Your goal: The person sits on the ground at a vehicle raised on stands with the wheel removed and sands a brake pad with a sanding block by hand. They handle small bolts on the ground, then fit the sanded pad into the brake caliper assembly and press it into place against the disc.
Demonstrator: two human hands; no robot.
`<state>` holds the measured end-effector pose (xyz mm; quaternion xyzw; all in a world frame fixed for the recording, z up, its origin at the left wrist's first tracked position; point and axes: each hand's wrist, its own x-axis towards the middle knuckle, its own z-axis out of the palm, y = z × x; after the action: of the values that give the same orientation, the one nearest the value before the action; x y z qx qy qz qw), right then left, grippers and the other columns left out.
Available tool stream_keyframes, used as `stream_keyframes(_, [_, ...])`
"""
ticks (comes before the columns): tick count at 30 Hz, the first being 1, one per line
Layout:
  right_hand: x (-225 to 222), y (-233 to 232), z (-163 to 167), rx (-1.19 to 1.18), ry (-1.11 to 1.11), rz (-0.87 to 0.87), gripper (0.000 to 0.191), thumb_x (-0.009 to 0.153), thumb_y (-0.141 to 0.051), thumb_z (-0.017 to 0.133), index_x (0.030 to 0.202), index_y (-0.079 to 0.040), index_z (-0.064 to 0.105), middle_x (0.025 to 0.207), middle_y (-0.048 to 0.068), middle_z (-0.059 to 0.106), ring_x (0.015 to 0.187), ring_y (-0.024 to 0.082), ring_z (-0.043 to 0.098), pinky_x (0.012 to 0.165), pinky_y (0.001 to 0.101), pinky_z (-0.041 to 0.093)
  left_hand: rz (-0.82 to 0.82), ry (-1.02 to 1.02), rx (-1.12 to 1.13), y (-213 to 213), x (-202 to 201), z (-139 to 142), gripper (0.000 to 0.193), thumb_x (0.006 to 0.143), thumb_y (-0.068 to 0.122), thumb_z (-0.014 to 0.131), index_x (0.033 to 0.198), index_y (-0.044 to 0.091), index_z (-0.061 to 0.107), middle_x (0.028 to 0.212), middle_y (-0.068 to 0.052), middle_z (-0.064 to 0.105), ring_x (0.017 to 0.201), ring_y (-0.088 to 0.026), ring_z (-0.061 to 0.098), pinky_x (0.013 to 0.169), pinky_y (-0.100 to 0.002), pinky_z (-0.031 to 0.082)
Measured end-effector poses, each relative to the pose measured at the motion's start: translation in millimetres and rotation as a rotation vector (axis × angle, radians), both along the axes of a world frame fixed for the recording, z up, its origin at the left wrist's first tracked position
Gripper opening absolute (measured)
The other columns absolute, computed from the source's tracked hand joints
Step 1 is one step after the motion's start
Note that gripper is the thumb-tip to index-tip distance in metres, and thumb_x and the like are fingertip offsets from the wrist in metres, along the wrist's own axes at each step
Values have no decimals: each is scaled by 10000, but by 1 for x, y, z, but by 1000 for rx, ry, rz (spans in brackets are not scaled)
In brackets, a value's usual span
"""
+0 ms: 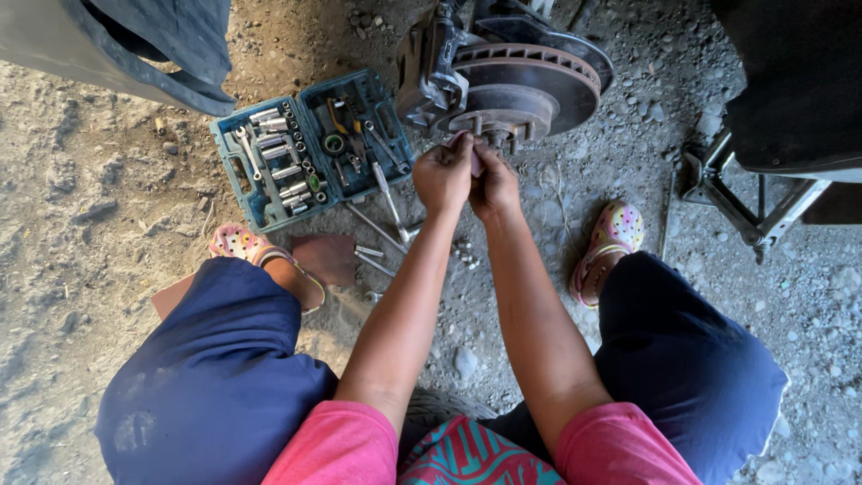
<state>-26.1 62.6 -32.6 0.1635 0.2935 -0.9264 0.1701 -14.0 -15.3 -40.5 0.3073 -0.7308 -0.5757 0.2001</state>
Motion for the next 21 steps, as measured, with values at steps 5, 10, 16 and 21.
stream_keyframes(5, [-3, 4, 2, -37, 62, 52, 183, 1013, -171, 667, 1113, -27, 717, 984, 65, 738, 841, 153, 680, 700, 275, 517, -21, -91, 3, 1, 4, -1, 550, 789, 508, 793, 574, 23, 648, 546, -104, 667, 480, -226, 651, 507, -376, 477])
stream_keyframes(10, [1, 3, 7, 26, -1, 37, 176, 950, -187, 657, 1070, -61, 687, 951, 51, 728, 831, 159, 702, 743, 310, 575, -68, -264, 9, 8, 18, 3, 639, 781, 661, 742, 635, 39, 735, 581, -127, 682, 560, -262, 675, 572, -409, 511])
stream_keyframes(16, [1, -1, 17, -86, 106, 119, 179, 1031, -238, 714, 1075, -65, 702, 867, 27, 703, 607, 81, 571, 510, 205, 451, -97, -232, 118, 7, 38, 7, 708, 747, 743, 667, 649, 48, 755, 606, -143, 714, 592, -280, 705, 607, -423, 514])
stream_keyframes(21, [14, 20, 16, 112, -158, 36, 140, 984, -230, 666, 1068, -118, 681, 872, 6, 712, 647, 93, 624, 464, 182, 391, -98, -288, 97, -10, 53, 18, 770, 798, 751, 654, 613, 4, 643, 602, -153, 677, 600, -280, 657, 622, -442, 478])
